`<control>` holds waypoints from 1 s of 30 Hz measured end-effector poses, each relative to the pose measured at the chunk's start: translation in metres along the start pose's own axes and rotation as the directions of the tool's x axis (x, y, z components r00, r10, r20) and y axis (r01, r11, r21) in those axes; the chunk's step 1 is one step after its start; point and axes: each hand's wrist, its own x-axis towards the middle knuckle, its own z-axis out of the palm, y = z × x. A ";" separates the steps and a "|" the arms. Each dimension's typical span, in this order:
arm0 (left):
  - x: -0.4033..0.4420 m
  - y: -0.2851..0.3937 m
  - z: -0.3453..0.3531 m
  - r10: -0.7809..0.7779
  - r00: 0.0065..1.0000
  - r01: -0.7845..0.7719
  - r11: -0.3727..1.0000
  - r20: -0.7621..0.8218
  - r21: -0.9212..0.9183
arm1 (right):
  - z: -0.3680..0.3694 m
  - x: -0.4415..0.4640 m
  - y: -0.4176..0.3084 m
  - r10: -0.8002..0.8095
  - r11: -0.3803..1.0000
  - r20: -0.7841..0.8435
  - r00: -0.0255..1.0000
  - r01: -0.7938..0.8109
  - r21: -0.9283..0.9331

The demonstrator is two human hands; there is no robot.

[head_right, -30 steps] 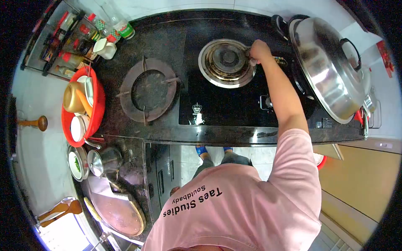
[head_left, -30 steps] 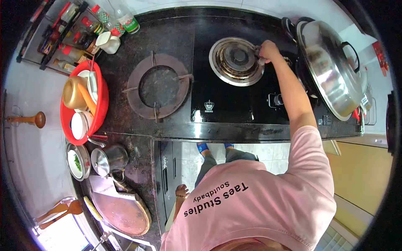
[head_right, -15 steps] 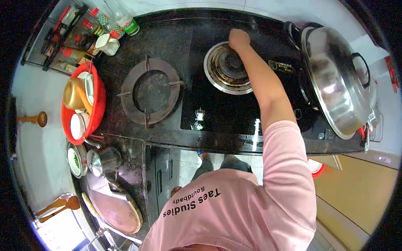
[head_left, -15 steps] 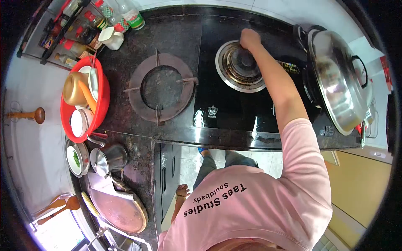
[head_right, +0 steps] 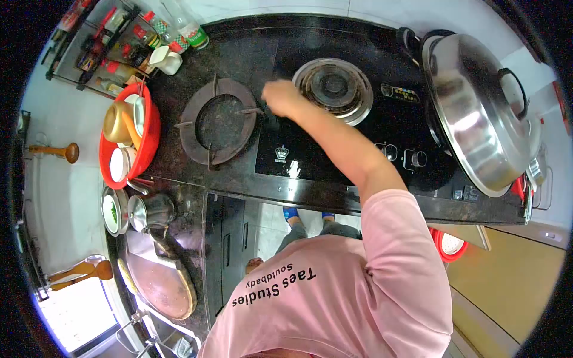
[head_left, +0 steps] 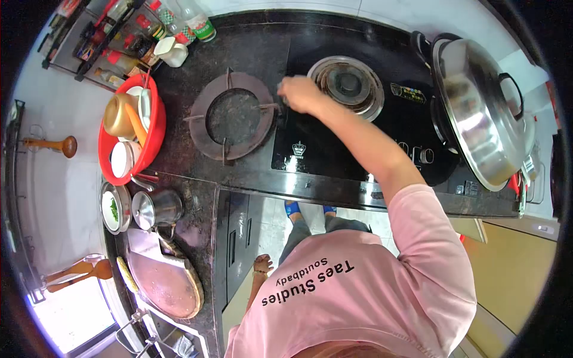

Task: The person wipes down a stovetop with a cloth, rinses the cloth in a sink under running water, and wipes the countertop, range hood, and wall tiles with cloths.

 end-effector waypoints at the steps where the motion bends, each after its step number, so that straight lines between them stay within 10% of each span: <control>1: -0.008 0.002 0.010 0.013 0.999 -0.011 0.998 -0.032 0.061 | -0.001 -0.011 -0.015 0.034 0.998 0.042 0.999 -0.032 -0.052; 15: -0.034 -0.024 0.038 0.136 0.984 -0.107 0.965 -0.111 0.240 | -0.037 -0.121 -0.070 0.171 0.916 0.072 0.983 -0.186 0.355; 18: -0.050 -0.029 0.043 0.349 0.937 -0.296 0.801 -0.003 0.521 | -0.046 -0.117 -0.060 0.225 0.655 0.132 0.965 -0.250 0.713; 23: -0.074 -0.062 0.078 0.121 0.929 -0.148 0.988 -0.350 -0.050 | -0.073 -0.111 -0.085 -0.091 -0.117 0.473 0.877 -0.481 0.869; 30: -0.184 -0.115 0.181 -0.007 0.738 -0.078 0.992 -0.675 -0.095 | -0.029 -0.124 -0.140 -0.450 -0.307 0.489 0.747 -0.643 0.701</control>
